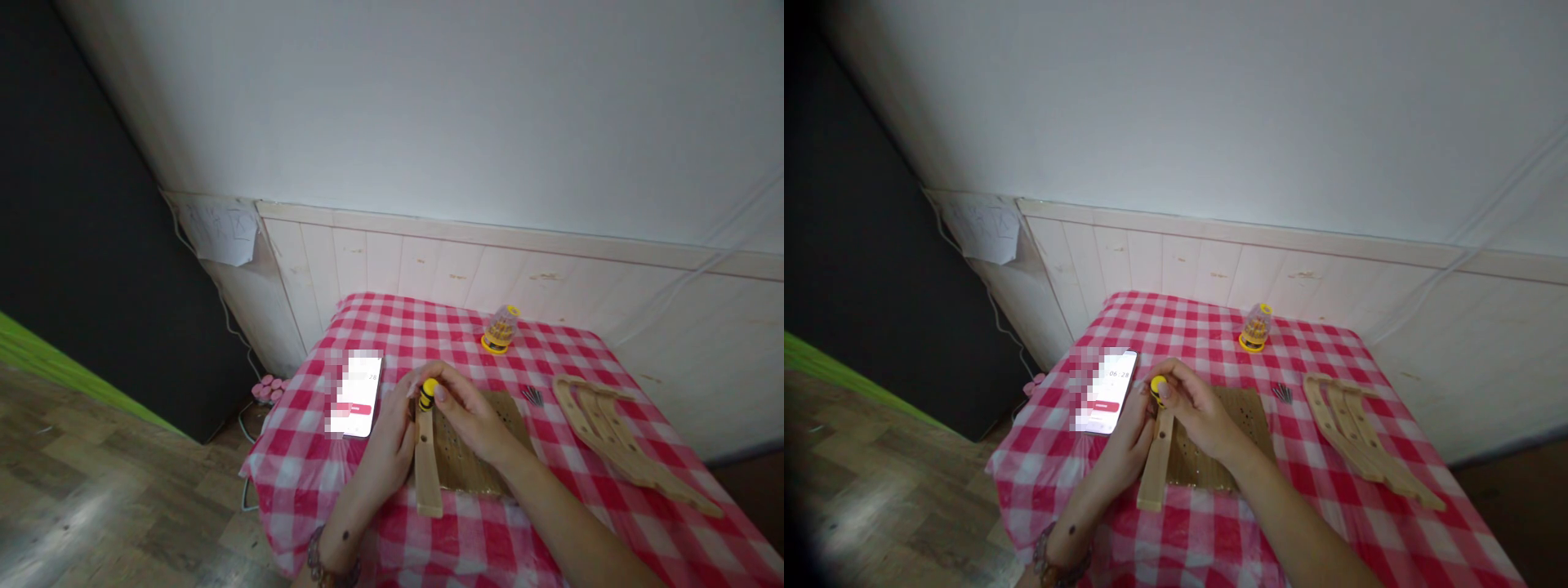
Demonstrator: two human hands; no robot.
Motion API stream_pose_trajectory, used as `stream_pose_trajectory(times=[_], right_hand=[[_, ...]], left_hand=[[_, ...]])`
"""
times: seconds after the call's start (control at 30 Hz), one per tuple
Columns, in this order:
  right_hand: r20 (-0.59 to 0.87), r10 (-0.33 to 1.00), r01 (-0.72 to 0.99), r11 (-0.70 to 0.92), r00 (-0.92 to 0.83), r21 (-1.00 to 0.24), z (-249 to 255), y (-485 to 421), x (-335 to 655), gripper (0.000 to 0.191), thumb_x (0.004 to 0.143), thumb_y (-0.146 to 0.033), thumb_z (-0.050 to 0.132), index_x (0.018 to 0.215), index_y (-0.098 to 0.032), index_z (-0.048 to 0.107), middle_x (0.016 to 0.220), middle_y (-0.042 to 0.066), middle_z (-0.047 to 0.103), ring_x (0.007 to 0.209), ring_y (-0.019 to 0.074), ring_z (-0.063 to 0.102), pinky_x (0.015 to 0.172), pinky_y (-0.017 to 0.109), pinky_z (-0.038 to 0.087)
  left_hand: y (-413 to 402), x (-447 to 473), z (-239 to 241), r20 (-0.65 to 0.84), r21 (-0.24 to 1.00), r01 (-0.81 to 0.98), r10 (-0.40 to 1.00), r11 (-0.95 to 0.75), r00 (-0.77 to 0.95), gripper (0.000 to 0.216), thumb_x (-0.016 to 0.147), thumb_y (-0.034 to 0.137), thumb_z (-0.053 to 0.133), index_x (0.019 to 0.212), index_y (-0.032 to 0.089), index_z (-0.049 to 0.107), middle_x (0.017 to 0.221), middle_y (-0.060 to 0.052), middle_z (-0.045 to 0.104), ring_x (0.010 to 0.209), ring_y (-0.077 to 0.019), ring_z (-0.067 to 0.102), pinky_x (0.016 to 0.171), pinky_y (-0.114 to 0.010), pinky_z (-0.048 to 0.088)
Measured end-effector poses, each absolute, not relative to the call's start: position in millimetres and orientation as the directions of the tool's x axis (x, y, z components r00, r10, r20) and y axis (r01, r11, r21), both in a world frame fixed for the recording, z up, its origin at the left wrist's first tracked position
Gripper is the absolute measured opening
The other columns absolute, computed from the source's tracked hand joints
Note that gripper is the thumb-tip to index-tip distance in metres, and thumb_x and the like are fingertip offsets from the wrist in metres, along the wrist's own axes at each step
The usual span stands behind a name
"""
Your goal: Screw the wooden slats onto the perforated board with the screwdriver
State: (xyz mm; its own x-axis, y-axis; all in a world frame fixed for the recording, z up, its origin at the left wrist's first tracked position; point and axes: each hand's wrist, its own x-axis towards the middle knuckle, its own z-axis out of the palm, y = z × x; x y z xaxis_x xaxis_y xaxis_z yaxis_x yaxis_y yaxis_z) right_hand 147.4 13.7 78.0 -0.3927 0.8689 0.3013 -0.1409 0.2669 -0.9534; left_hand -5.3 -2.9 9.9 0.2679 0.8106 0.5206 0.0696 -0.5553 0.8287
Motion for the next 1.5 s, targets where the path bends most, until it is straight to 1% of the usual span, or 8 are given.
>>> stream_pose_trajectory(times=[0.13, 0.3, 0.4, 0.5, 0.63, 0.8, 1.17, 1.5], right_hand=[[0.324, 0.865, -0.193, 0.268, -0.383, -0.944, 80.0, 13.5, 147.3, 0.035, 0.092, -0.06, 0.066, 0.098, -0.026, 0.062, 0.088, 0.001, 0.06, 0.08, 0.0175, 0.058, 0.074, 0.032, 0.049], [0.332, 0.863, -0.235, 0.257, -0.381, -0.937, 79.9, 13.6, 147.8, 0.033, 0.092, -0.057, 0.068, 0.1, -0.027, 0.058, 0.097, 0.002, 0.062, 0.085, 0.0181, 0.06, 0.081, 0.034, 0.051], [0.329, 0.842, -0.268, 0.23, -0.427, -0.936, 78.5, 13.0, 146.2, 0.03, 0.096, -0.056, 0.064, 0.101, -0.028, 0.055, 0.091, 0.001, 0.066, 0.081, 0.0184, 0.061, 0.079, 0.035, 0.052], [0.329, 0.848, -0.267, 0.233, -0.416, -0.935, 72.8, 13.2, 144.7, 0.032, 0.099, -0.058, 0.057, 0.108, -0.028, 0.06, 0.091, 0.003, 0.068, 0.085, 0.02, 0.063, 0.084, 0.037, 0.052], [0.248, 0.855, -0.28, 0.127, -0.456, -0.952, 65.0, 14.9, 145.8, 0.053, 0.102, -0.066, 0.041, 0.12, -0.025, 0.068, 0.098, 0.007, 0.069, 0.103, 0.0249, 0.065, 0.097, 0.043, 0.051], [0.262, 0.883, -0.137, 0.225, -0.39, -0.965, 67.1, 17.3, 150.5, 0.048, 0.096, -0.067, 0.054, 0.11, -0.025, 0.072, 0.103, 0.009, 0.071, 0.107, 0.0271, 0.064, 0.102, 0.045, 0.048], [0.292, 0.896, -0.133, 0.262, -0.335, -0.956, 75.2, 15.7, 147.2, 0.044, 0.09, -0.067, 0.064, 0.102, -0.025, 0.067, 0.096, 0.005, 0.067, 0.092, 0.0226, 0.062, 0.086, 0.037, 0.05], [0.332, 0.888, -0.144, 0.301, -0.318, -0.943, 72.9, 16.6, 150.1, 0.035, 0.094, -0.061, 0.063, 0.101, -0.027, 0.063, 0.09, 0.001, 0.059, 0.081, 0.0186, 0.054, 0.076, 0.032, 0.045]], left_hand=[[-2.9, -6.8, 10.1, 0.505, 0.836, 0.073, 0.815, -0.543, 0.286, 0.06, 0.095, 0.008, 0.043, 0.152, 0.028, 0.04, 0.152, -0.009, 0.05, 0.138, -0.0279, 0.047, 0.117, -0.051, 0.037], [-3.8, -8.0, 7.7, 0.495, 0.839, 0.091, 0.823, -0.536, 0.28, 0.061, 0.098, 0.009, 0.041, 0.156, 0.027, 0.036, 0.158, -0.01, 0.045, 0.145, -0.0283, 0.041, 0.121, -0.052, 0.032], [-3.9, -7.8, 7.8, 0.504, 0.834, 0.086, 0.815, -0.545, 0.285, 0.061, 0.097, 0.009, 0.041, 0.155, 0.027, 0.037, 0.156, -0.009, 0.048, 0.145, -0.0278, 0.042, 0.121, -0.051, 0.033], [-4.6, -7.3, 11.1, 0.506, 0.835, 0.072, 0.812, -0.546, 0.29, 0.06, 0.096, 0.009, 0.04, 0.154, 0.027, 0.038, 0.153, -0.009, 0.049, 0.143, -0.0273, 0.044, 0.12, -0.05, 0.034], [-5.9, -7.1, 15.0, 0.498, 0.839, 0.08, 0.818, -0.539, 0.286, 0.057, 0.095, 0.007, 0.039, 0.149, 0.024, 0.043, 0.149, -0.01, 0.052, 0.14, -0.0275, 0.046, 0.118, -0.049, 0.037], [-4.1, -6.4, 10.4, 0.515, 0.826, 0.098, 0.813, -0.556, 0.272, 0.055, 0.094, 0.007, 0.039, 0.147, 0.024, 0.044, 0.146, -0.011, 0.054, 0.134, -0.0282, 0.05, 0.115, -0.051, 0.039], [-3.9, -5.7, 10.0, 0.509, 0.831, 0.096, 0.819, -0.547, 0.264, 0.056, 0.098, 0.012, 0.04, 0.152, 0.027, 0.04, 0.148, -0.01, 0.052, 0.138, -0.0303, 0.047, 0.117, -0.055, 0.038], [-3.7, -6.4, 8.0, 0.512, 0.832, 0.082, 0.815, -0.549, 0.272, 0.06, 0.096, 0.009, 0.041, 0.154, 0.026, 0.039, 0.156, -0.009, 0.048, 0.144, -0.0283, 0.044, 0.12, -0.052, 0.035]])
